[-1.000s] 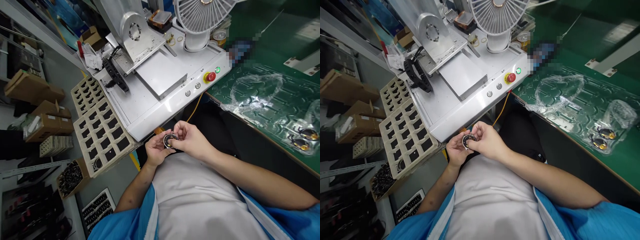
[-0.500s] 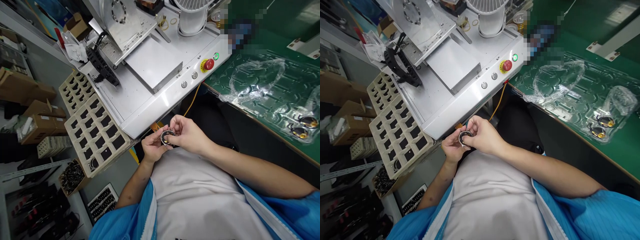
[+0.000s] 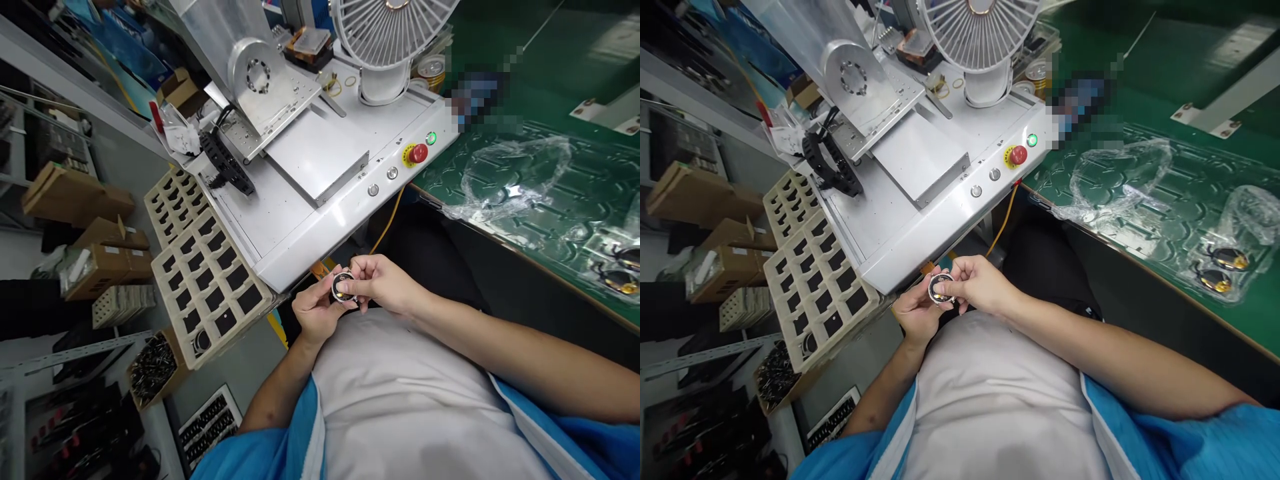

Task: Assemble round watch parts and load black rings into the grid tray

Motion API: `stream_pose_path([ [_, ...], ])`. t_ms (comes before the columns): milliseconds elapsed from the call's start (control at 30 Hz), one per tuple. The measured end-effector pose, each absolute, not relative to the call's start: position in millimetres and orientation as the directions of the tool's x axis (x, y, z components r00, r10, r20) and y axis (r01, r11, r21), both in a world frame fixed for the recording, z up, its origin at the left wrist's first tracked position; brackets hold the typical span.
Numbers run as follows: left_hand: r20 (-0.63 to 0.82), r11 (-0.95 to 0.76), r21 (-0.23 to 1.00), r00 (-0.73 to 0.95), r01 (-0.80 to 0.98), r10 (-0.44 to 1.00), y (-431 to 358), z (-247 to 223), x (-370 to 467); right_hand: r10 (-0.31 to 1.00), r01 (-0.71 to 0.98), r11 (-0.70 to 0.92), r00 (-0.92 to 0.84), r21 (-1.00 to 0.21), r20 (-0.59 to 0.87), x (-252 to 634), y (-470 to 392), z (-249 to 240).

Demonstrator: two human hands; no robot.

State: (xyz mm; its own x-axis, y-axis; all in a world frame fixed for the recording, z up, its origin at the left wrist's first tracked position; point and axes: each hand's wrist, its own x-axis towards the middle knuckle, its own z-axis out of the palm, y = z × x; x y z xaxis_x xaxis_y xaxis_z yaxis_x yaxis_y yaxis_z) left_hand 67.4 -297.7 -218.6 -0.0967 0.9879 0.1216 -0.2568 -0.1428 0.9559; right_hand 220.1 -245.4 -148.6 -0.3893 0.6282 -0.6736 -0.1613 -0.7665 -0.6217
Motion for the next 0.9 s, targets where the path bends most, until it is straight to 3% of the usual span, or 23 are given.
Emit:
stream_pose_path([
  [200, 0.172, -0.188, 0.978, -0.172, -0.086, 0.970, -297.2, -214.8, 66.8, 0.624, -0.269, -0.781, -0.356, -0.564, -0.695, 209.6, -244.2, -147.8],
  [400, 0.052, -0.127, 0.964, -0.300, -0.235, 0.953, -289.5, -213.7, 68.7, 0.617, -0.069, -0.764, -0.367, -0.642, -0.696, 208.4, -220.6, -155.4],
  [467, 0.008, -0.102, 0.947, -0.295, -0.304, 0.955, -285.6, -209.9, 66.3, 0.691, -0.034, -0.703, -0.268, -0.710, -0.671, 217.0, -199.1, -152.6],
  [533, -0.040, -0.050, 0.927, -0.230, -0.372, 0.972, -282.6, -204.2, 63.1, 0.787, -0.059, -0.616, -0.062, -0.785, -0.613, 229.9, -170.6, -147.5],
  [633, -0.070, 0.024, 0.900, -0.091, -0.436, 0.993, -279.8, -196.2, 59.3, 0.832, -0.073, -0.520, 0.181, -0.851, -0.524, 249.6, -124.1, -140.4],
  [733, -0.019, 0.008, 0.911, -0.023, -0.413, 1.000, -277.1, -192.6, 58.2, 0.832, -0.046, -0.516, 0.212, -0.855, -0.513, 260.7, -89.7, -136.8],
  [900, 0.095, -0.115, 0.964, -0.092, -0.239, 0.991, -277.1, -191.7, 60.8, 0.885, -0.059, -0.428, 0.174, -0.902, -0.431, 258.9, -95.7, -132.9],
])
